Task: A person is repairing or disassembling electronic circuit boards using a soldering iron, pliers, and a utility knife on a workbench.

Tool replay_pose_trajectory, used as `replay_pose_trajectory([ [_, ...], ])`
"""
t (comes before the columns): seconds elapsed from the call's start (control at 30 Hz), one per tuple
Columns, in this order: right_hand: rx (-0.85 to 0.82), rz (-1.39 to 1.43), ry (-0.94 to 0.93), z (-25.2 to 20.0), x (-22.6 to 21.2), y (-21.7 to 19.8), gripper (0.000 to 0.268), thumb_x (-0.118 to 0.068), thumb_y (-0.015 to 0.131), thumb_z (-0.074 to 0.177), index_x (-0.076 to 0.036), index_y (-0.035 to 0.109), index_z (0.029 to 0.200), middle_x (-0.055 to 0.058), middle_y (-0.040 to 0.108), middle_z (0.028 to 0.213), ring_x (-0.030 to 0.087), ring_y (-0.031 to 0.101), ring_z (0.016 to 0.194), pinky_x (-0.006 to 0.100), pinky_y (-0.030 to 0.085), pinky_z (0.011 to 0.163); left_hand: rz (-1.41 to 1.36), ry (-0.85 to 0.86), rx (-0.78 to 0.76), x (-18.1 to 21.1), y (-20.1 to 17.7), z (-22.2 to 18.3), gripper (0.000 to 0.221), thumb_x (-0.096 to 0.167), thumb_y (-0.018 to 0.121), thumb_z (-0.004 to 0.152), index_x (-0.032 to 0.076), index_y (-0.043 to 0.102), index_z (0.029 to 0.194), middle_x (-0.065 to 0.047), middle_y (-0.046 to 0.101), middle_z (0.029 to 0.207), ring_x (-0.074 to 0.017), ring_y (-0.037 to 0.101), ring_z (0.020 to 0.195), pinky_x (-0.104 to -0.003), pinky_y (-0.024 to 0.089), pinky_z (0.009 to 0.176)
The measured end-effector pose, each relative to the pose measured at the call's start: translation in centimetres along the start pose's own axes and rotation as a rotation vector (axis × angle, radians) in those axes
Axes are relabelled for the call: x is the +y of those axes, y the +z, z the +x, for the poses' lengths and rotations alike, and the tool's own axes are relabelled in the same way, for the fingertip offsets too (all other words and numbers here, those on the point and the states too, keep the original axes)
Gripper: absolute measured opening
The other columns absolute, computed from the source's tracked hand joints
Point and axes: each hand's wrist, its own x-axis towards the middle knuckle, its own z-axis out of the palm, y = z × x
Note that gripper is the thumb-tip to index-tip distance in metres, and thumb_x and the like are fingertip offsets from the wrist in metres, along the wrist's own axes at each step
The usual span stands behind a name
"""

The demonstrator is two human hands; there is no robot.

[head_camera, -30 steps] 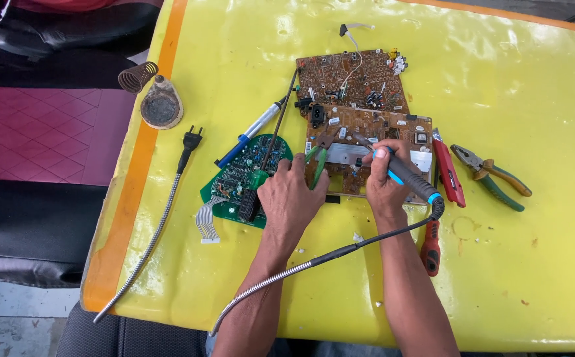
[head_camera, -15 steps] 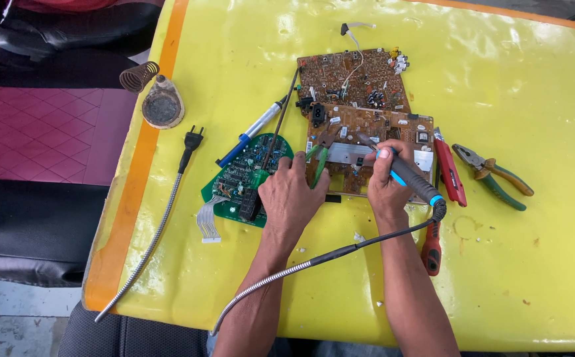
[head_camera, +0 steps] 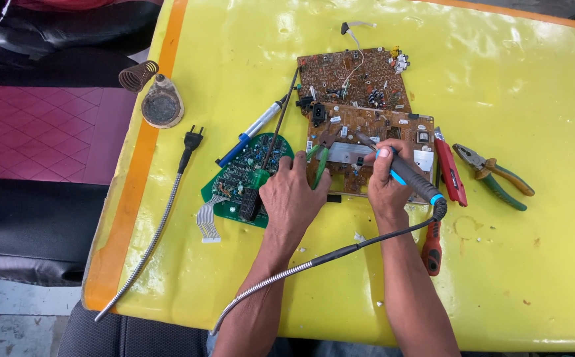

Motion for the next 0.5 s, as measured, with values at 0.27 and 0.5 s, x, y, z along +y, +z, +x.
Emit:
replay_pose_trajectory([
  [0.27,0.019,0.023,0.001,-0.11,-0.14,0.21,0.024,-0.025,0.049,0.110,-0.007,0.061,0.100,0.011,0.071,0.068,0.020,0.071,0.062,0.029,0.054,0.060,0.002,-0.009,0.006,-0.27,0.72,0.08,0.058,0.050,0.065,0.087,0.006,0.067,0.126,-0.017,0.065,0.104,-0.0351,0.074,0.063,-0.046,0.058,0.051],
  [0.5,-0.002,0.001,-0.001,-0.22,0.08,0.15,0.026,-0.028,0.050,0.110,-0.008,0.062,0.100,0.010,0.071,0.068,0.020,0.072,0.063,0.030,0.054,0.060,0.017,-0.007,0.005,-0.21,0.58,-0.08,0.059,0.051,0.065,0.087,0.008,0.067,0.127,-0.016,0.065,0.104,-0.0319,0.073,0.062,-0.044,0.056,0.050],
])
